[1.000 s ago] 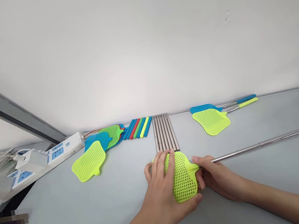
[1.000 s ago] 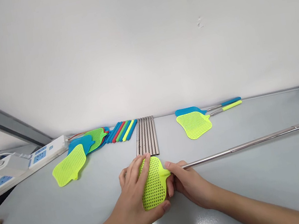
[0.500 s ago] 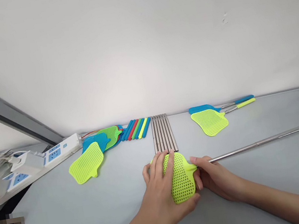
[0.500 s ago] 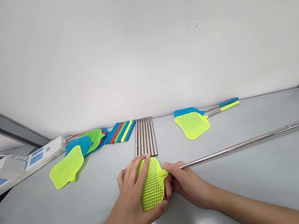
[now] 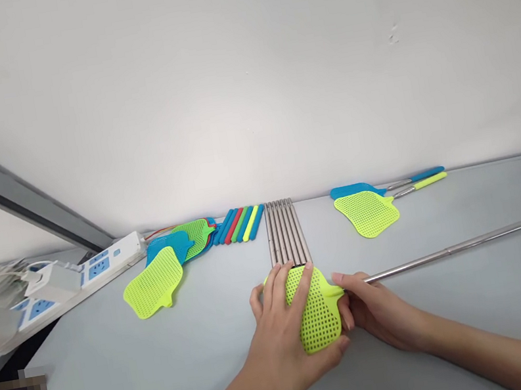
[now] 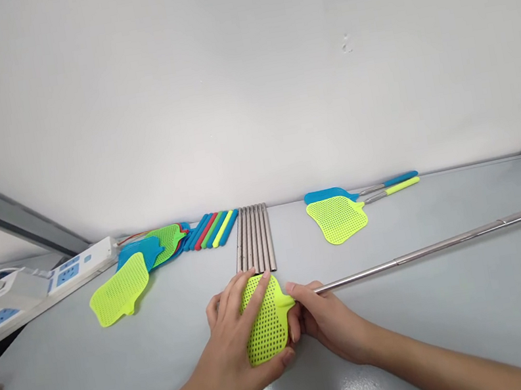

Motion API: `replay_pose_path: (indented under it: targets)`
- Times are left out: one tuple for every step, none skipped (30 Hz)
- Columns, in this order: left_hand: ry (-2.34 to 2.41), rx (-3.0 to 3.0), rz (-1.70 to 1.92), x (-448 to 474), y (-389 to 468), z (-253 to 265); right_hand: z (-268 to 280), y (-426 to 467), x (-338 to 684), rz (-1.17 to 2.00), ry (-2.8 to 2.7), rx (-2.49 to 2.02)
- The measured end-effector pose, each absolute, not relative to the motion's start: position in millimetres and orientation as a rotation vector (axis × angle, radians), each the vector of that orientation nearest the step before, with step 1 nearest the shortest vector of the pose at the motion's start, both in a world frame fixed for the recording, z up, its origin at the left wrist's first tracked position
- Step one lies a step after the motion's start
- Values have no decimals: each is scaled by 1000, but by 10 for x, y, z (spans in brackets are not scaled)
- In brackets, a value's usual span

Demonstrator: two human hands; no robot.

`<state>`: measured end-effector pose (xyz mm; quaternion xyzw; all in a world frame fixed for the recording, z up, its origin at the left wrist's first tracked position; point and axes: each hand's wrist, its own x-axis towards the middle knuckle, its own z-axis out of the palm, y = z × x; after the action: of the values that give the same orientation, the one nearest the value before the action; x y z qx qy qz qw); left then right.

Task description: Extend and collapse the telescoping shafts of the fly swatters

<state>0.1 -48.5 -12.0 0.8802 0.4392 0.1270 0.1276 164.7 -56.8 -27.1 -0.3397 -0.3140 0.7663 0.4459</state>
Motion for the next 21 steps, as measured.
replay_pose_path:
  targets:
    - [1280,2562,369,2,-485,-116,-270,-566,1645,1900,-776,-839]
    - [1279,2563,370,4,-484,-114,-269,-565,1644,1899,-776,-835]
    - [1279,2565,371,6,-483,-112,-269,-565,1645,1896,-777,-831]
    - [1278,2568,375,7,-483,-111,-270,-565,1646,1893,-780,-828]
    - [1277,2572,379,8,-483,-111,-271,-565,1647,1893,-784,-828]
    - [1276,2576,383,7,-484,-111,-273,-565,1649,1891,-785,-830]
    - [1276,2580,385,7,-485,-111,-274,-566,1651,1891,-786,-834]
    - [1278,2582,382,5,-487,-111,-274,-567,1652,1891,-785,-838]
    - [1281,2580,371,2,-489,-110,-273,-568,1653,1891,-782,-839]
    - [1282,2577,361,-1,-490,-109,-271,-569,1655,1889,-780,-838]
    - [1280,2571,351,-5,-490,-109,-267,-569,1656,1889,-780,-835]
    - [1274,2566,342,-10,-489,-109,-263,-569,1658,1889,-783,-832]
    - [1262,2562,335,-14,-487,-109,-258,-568,1660,1889,-787,-833]
    - [1245,2561,331,-17,-483,-109,-253,-568,1662,1889,-791,-837]
    - [1229,2562,328,-20,-480,-109,-248,-567,1664,1887,-795,-842]
    - [1221,2562,327,-21,-476,-109,-245,-565,1666,1886,-797,-848]
    - [1220,2561,327,-21,-474,-109,-242,-564,1667,1887,-796,-853]
    - [1226,2560,327,-19,-472,-108,-241,-563,1668,1889,-792,-856]
    - [1236,2559,330,-17,-472,-107,-242,-562,1667,1893,-788,-856]
    - [1248,2558,334,-15,-473,-105,-244,-561,1666,1896,-784,-855]
    - [1255,2559,338,-13,-476,-104,-248,-560,1664,1897,-781,-854]
